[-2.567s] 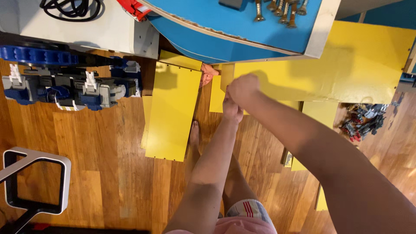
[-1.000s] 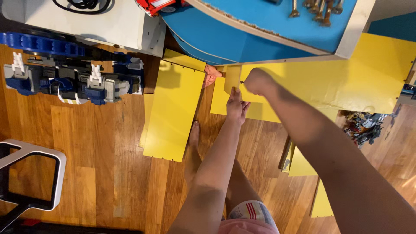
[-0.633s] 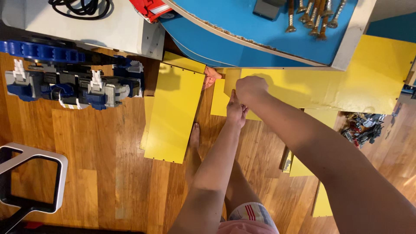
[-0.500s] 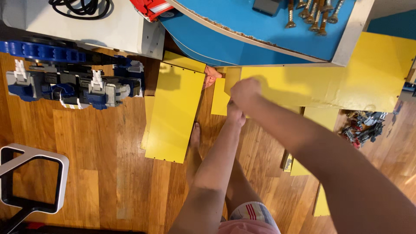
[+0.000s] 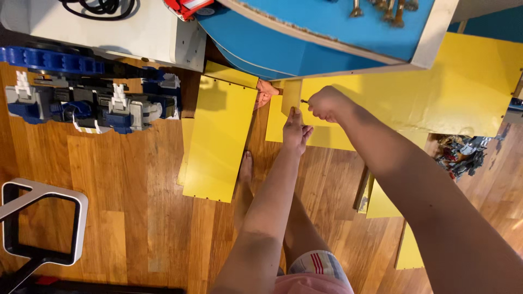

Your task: The person assembles a yellow and blue wooden shelving unit by inserting screws into pre-drilled holes and tightening them with a screwdriver. They work on multiple panels laid out on the floor, securing joints between the pieces.

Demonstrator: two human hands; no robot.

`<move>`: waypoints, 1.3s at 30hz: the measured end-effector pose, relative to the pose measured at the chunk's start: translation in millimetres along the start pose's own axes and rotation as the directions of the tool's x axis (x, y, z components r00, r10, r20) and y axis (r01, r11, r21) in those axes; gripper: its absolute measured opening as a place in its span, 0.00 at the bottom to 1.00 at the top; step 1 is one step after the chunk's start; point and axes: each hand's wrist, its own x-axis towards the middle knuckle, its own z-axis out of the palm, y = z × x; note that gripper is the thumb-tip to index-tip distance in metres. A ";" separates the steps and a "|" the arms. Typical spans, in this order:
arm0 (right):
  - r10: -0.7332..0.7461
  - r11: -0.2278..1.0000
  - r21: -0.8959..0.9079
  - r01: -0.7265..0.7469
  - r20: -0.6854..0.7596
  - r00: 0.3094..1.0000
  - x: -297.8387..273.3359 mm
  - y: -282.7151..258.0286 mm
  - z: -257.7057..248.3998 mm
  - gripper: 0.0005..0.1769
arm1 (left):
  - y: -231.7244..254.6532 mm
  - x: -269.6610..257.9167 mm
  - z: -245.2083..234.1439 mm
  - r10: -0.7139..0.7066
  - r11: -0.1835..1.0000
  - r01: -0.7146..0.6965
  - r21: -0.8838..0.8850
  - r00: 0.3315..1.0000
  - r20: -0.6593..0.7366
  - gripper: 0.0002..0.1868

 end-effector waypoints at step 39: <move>-0.157 0.734 -0.678 -0.015 -0.191 0.969 -78.9 -59.8 16.9 0.12 | 2.8 -0.6 1.6 -0.041 0.992 0.050 0.117 0.996 -0.080 0.34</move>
